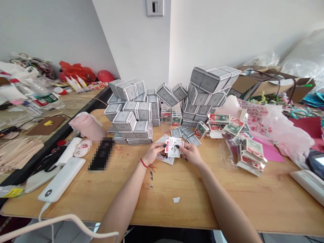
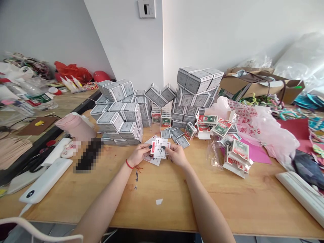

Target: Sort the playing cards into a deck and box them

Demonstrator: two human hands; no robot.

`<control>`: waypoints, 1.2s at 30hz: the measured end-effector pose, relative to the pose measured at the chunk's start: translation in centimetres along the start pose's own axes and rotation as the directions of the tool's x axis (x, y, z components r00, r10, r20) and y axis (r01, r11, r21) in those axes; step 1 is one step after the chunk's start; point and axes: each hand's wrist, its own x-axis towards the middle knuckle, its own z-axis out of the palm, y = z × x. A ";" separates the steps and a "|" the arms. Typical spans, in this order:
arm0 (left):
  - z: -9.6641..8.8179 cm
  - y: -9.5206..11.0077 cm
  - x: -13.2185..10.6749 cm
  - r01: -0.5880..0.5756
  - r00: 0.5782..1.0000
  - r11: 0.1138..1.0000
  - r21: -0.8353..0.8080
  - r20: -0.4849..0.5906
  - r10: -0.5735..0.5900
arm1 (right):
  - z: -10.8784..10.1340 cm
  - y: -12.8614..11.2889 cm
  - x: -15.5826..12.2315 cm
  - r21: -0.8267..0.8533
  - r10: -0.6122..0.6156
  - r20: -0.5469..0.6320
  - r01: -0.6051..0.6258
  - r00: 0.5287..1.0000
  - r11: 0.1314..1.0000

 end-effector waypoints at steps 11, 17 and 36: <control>-0.2 0.2 0.2 0.015 0.997 0.996 0.092 0.074 -0.022 | -0.2 -0.4 -0.2 -0.046 -0.017 0.024 0.018 1.000 0.999; -0.5 -0.4 0.5 -0.019 0.997 0.984 0.176 0.080 0.005 | -0.6 0.1 -0.1 -0.096 -0.045 0.013 0.046 0.999 0.994; 0.3 0.0 0.3 -0.011 1.000 0.964 0.267 -0.019 0.017 | -0.2 -0.3 -0.5 -0.150 -0.074 0.020 0.076 0.997 0.986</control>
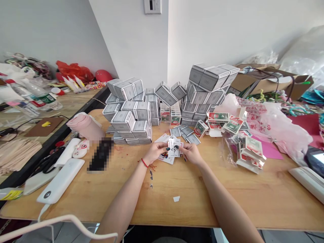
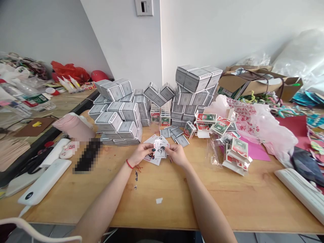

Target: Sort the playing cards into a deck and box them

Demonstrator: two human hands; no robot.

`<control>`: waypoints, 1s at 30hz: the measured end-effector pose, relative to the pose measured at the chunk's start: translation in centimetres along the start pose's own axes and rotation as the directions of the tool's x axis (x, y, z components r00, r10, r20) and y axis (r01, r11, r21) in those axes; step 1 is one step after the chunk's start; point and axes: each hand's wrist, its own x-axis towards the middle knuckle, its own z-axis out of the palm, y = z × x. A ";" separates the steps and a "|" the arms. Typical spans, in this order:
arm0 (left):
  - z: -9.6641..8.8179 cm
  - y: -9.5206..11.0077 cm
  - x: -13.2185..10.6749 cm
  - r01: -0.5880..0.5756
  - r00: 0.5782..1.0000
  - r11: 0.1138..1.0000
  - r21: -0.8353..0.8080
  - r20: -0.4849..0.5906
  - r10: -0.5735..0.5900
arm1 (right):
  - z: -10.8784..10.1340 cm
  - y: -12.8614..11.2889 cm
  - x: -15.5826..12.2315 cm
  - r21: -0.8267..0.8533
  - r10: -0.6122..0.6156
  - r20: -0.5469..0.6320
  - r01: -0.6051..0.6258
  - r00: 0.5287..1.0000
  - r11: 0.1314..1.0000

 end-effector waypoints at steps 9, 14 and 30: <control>0.9 0.4 -0.2 -0.034 0.996 0.999 -0.033 -0.080 0.031 | 0.2 -0.3 0.0 0.025 -0.002 -0.007 0.002 1.000 1.000; 1.1 0.1 0.0 -0.021 0.994 0.999 -0.031 -0.108 0.017 | 0.3 0.0 0.1 0.051 0.013 -0.026 -0.012 1.000 0.999; 1.3 0.0 0.2 -0.053 0.984 0.999 -0.006 -0.169 0.051 | 0.9 -0.2 0.1 0.094 0.048 -0.080 -0.040 0.996 0.995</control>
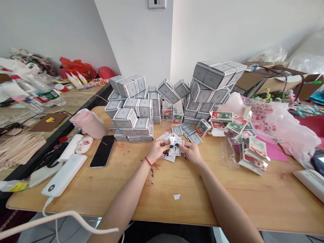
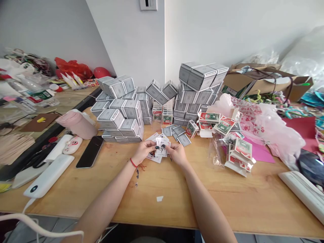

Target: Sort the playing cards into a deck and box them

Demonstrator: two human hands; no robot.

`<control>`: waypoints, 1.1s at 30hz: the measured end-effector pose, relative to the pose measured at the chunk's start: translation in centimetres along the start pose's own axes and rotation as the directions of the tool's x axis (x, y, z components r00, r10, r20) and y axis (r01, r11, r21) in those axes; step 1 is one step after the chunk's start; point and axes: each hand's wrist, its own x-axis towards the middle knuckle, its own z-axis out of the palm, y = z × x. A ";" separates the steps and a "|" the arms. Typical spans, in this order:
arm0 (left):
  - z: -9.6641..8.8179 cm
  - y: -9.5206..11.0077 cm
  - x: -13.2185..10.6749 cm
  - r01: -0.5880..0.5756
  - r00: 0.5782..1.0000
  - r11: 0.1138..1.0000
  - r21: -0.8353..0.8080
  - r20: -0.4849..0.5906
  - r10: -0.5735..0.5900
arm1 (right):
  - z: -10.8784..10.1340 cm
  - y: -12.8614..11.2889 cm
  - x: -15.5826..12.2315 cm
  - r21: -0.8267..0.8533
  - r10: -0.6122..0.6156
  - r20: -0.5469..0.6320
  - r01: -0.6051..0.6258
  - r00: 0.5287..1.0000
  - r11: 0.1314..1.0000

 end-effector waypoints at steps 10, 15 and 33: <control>0.3 -0.4 0.2 0.007 0.996 1.000 -0.007 -0.094 -0.008 | 0.1 0.4 0.3 0.027 0.029 -0.015 -0.028 0.999 0.999; 0.4 -0.5 0.3 -0.004 0.992 1.000 -0.015 -0.125 0.002 | 0.5 0.3 0.3 0.044 0.033 -0.068 -0.030 0.997 0.999; 0.7 -0.5 0.3 -0.018 0.984 1.000 0.014 -0.175 0.020 | 0.8 1.1 0.5 0.024 0.011 -0.081 -0.009 0.997 1.000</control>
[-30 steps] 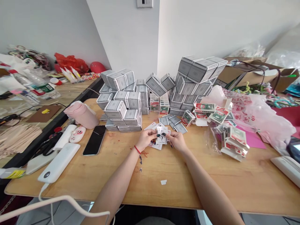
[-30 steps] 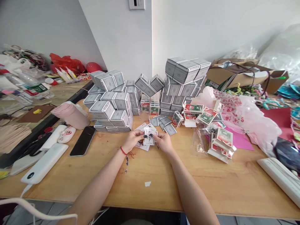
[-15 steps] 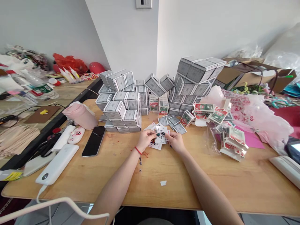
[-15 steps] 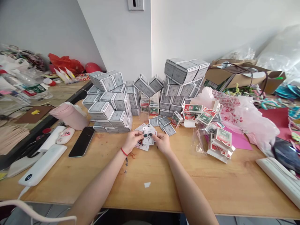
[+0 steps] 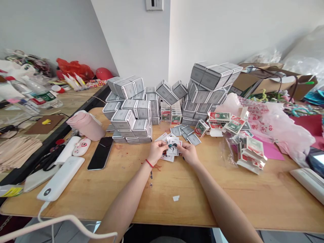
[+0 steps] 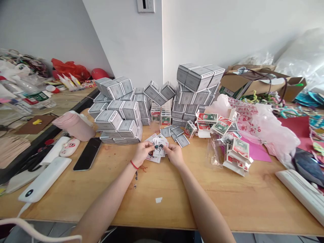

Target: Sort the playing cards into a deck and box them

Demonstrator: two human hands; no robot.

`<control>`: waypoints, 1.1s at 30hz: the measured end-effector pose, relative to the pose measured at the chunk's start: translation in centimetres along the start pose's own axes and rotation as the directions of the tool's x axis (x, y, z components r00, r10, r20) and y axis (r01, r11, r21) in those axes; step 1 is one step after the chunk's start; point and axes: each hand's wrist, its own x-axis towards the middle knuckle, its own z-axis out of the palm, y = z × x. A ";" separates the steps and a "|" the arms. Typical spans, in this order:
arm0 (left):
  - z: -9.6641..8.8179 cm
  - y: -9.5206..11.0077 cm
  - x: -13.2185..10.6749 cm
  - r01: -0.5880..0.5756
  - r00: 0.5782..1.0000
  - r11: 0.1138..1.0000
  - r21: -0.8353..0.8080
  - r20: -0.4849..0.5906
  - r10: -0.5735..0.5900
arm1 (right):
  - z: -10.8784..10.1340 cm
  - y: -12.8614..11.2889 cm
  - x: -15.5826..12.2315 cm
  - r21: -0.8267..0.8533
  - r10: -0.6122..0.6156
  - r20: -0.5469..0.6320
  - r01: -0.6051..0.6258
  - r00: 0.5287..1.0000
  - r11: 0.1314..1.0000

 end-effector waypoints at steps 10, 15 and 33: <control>0.5 -0.4 -1.3 -0.272 0.948 0.910 0.314 -0.077 0.310 | 0.1 -0.8 -0.3 0.003 -0.015 0.007 0.015 1.000 1.000; 0.9 -0.1 -1.6 -0.299 0.930 0.887 0.352 -0.103 0.354 | 0.3 -0.9 -0.5 0.022 -0.024 0.033 0.023 0.999 0.999; 1.0 -0.4 -1.2 -0.298 0.914 0.866 0.402 -0.141 0.380 | 1.3 0.0 -0.5 0.018 -0.014 -0.061 0.016 0.998 1.000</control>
